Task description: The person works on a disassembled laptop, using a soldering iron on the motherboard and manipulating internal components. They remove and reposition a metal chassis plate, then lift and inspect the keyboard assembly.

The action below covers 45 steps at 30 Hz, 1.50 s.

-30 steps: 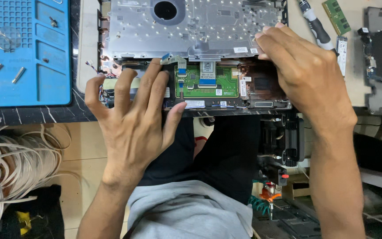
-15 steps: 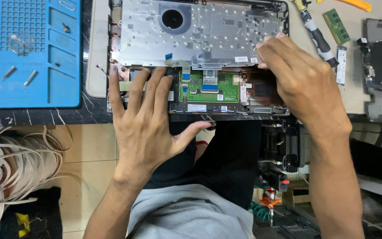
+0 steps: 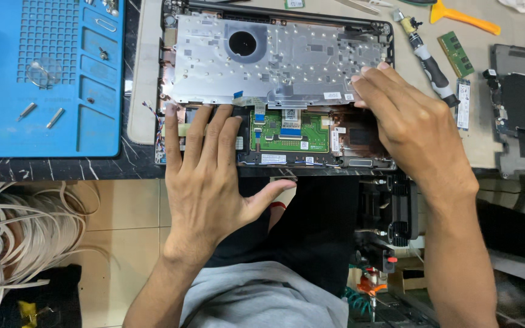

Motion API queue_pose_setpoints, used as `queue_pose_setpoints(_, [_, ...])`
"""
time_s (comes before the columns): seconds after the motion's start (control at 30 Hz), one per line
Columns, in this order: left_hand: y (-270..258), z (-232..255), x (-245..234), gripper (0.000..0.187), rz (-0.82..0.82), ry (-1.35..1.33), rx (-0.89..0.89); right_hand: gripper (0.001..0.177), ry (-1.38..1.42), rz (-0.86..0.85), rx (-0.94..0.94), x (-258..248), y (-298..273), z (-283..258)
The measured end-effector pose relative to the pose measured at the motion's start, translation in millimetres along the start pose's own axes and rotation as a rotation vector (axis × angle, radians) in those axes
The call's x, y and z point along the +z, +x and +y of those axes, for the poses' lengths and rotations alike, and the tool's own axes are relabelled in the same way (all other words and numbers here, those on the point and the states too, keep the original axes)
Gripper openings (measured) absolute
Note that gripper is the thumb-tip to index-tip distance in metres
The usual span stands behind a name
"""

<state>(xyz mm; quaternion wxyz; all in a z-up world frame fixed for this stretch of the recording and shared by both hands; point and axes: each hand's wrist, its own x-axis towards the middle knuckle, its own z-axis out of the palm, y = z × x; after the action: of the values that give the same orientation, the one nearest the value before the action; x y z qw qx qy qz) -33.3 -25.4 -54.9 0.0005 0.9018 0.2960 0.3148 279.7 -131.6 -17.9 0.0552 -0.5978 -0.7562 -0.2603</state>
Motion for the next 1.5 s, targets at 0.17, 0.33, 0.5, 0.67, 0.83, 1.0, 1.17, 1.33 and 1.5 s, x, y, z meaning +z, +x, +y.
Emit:
queue_pose_setpoints(0.17, [-1,1,-1,0.11,-0.007,-0.023,-0.024,0.035,0.015,-0.004,0.006,0,-1,-1])
queue_pose_setpoints(0.33, [1,4,-4,0.111,-0.03,-0.06,-0.042,0.036,0.033,-0.091,0.058,1,-6,-1])
queue_pose_setpoints(0.5, [4,6,-7,0.112,-0.046,-0.062,-0.079,0.039,0.094,-0.116,0.07,-4,-2,-4])
queue_pose_setpoints(0.67, [5,4,-8,0.109,-0.048,-0.099,-0.1,0.038,0.068,-0.137,0.058,-9,0,-6])
queue_pose_setpoints(0.83, [1,4,-1,0.114,-0.1,-0.073,-0.116,0.047,0.066,-0.248,0.076,-22,13,-6])
queue_pose_setpoints(1.0, [0,5,4,0.108,-0.108,-0.122,-0.154,0.053,0.029,-0.338,0.087,-23,17,1])
queue_pose_setpoints(1.17, [-9,1,12,0.111,-0.118,-0.049,-0.08,0.078,0.02,-0.367,0.083,-21,24,-3])
queue_pose_setpoints(1.33, [-11,4,11,0.115,-0.206,-0.031,-0.141,0.091,-0.071,-0.324,0.137,-16,43,-19])
queue_pose_setpoints(1.5, [-8,0,11,0.123,-0.172,0.012,-0.109,0.086,-0.202,-0.387,0.135,-16,42,-26])
